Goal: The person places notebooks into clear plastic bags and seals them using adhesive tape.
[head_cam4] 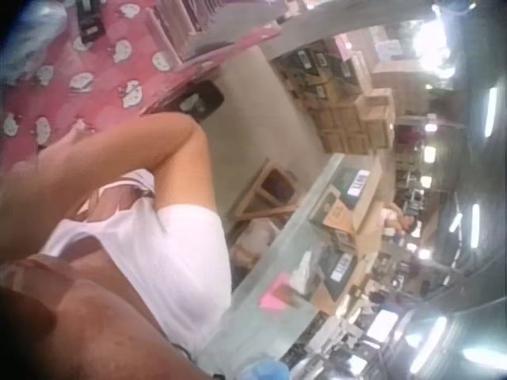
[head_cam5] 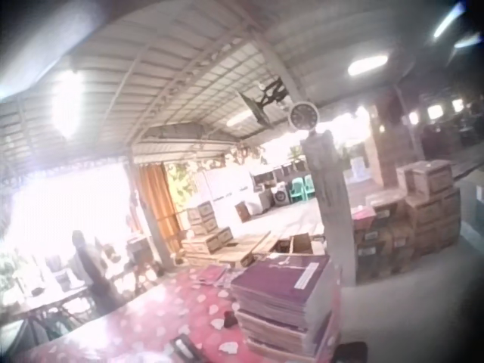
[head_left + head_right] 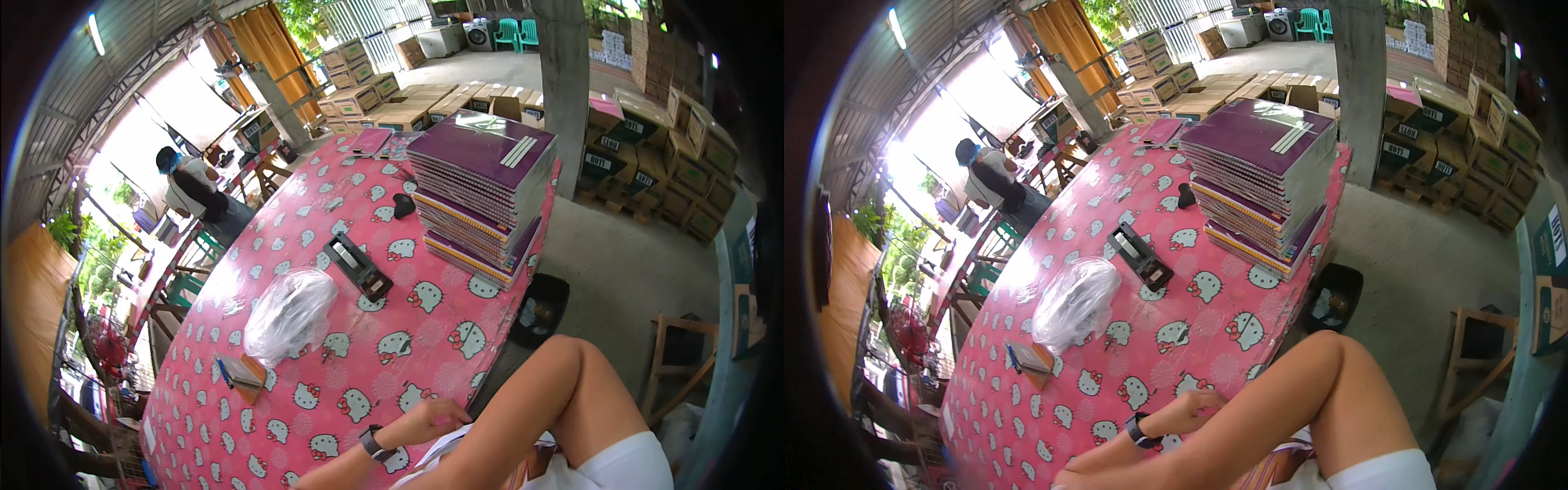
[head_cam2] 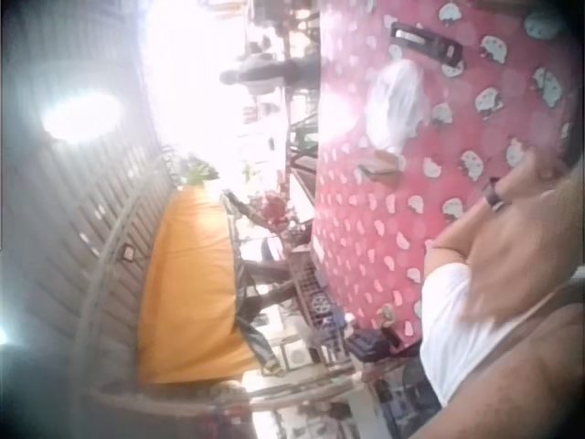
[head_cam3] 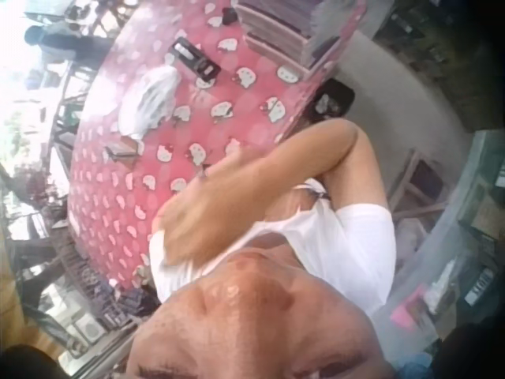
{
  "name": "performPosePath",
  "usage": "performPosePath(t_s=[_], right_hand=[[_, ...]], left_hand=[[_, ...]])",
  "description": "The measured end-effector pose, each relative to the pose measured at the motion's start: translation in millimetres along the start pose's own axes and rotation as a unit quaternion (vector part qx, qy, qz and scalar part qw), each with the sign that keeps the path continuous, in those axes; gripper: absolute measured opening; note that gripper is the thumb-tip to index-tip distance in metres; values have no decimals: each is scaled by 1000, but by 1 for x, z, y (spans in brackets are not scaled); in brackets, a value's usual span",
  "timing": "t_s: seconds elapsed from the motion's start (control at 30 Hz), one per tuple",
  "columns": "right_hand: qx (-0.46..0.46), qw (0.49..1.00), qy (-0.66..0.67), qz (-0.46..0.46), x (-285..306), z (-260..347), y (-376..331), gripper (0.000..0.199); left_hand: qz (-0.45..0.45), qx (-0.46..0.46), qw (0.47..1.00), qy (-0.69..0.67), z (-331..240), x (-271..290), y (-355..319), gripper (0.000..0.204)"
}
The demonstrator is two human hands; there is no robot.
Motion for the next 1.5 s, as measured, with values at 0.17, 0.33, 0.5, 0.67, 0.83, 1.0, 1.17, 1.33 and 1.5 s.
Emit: performPosePath(t_s=[0.17, 0.33, 0.5, 0.67, 0.83, 1.0, 1.17, 1.33, 1.5], right_hand=[[-251, 886, -78, -383, 143, -43, -143, 19], [-423, 783, -222, -399, 126, -88, -277, 20], [-473, 814, -174, -290, 88, -114, -293, 20], [-504, 808, -180, -245, 80, -110, -324, 17], [-568, 763, -165, -261, 82, -99, -353, 15], [-559, 786, -171, -201, 97, -96, -339, 15], [-451, 870, -172, -100, 115, -134, -288, 17], [-338, 927, -159, 26, 120, -191, -223, 22], [-354, 905, -230, -51, 166, -255, -195, 41]], left_hand=[[99, -377, 920, -52, -170, 4, -3, 20], [48, -629, 776, -1, -296, -19, 1, 24], [40, -598, 800, -24, -289, -10, 14, 23], [-52, -500, 862, 60, -267, 11, 29, 20], [-162, -501, 835, 159, -245, 2, 54, 15], [-195, -464, 848, 165, -255, 14, 66, 17], [-157, -509, 830, 169, -265, 10, 73, 19], [-123, -534, 822, 151, -266, 22, 63, 23], [-57, -533, 838, 97, -244, 63, 33, 26]])
Point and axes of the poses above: each hand's wrist, its own y-axis towards the middle knuckle, its own x-axis out of the back of the hand, z = x × y, the point moved 9 cm from there along y, towards the middle knuckle, and after that the axes turned 8 degrees about y, right-handed, at the moved point
